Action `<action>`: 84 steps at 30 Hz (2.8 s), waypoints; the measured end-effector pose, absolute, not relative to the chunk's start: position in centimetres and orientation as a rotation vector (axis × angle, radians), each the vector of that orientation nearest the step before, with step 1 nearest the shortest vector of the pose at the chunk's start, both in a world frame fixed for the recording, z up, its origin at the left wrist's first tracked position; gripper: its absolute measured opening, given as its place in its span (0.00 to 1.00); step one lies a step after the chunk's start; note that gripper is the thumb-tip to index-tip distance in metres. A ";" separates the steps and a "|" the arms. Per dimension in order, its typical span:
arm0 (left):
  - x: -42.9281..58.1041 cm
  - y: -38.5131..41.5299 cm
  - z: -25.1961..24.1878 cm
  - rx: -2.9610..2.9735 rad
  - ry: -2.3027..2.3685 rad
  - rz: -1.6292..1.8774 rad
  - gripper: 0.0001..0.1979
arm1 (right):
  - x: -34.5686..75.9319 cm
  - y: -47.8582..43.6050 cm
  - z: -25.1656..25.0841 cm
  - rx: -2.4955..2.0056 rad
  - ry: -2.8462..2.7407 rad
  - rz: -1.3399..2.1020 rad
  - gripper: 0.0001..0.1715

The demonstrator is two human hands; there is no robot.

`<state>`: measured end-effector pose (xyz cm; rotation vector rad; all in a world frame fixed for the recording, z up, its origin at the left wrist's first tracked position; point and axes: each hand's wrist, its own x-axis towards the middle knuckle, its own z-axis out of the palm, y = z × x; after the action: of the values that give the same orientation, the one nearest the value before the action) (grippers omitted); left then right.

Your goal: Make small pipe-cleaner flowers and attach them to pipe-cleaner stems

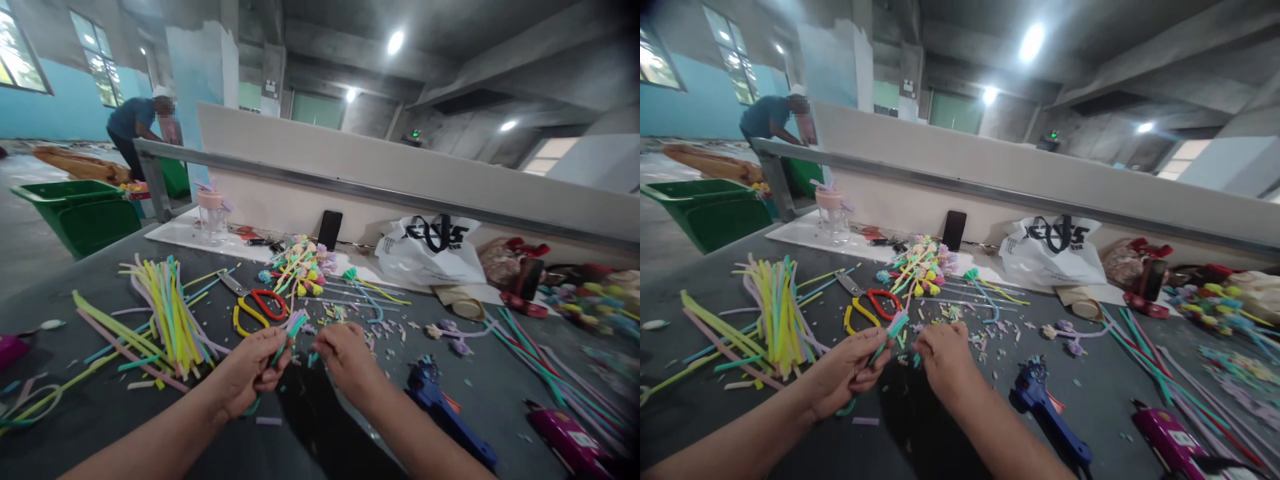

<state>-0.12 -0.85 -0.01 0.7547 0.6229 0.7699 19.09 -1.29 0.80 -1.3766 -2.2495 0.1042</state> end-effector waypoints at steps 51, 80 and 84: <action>1.8 -0.2 -0.7 0.773 0.773 0.800 0.16 | 34.2 -10.1 3.6 -1.711 -0.972 0.710 0.21; 2.3 0.3 -0.5 0.953 0.942 0.879 0.14 | 22.0 -6.0 -0.2 -1.069 -1.280 1.151 0.16; 2.4 0.2 -0.6 1.010 0.975 0.905 0.14 | 22.5 -6.6 -0.6 -1.145 -1.413 1.103 0.17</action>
<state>2.40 0.22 -0.58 1.0101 0.9753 0.9050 22.52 -6.65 -0.58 -1.1448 -1.4129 1.1025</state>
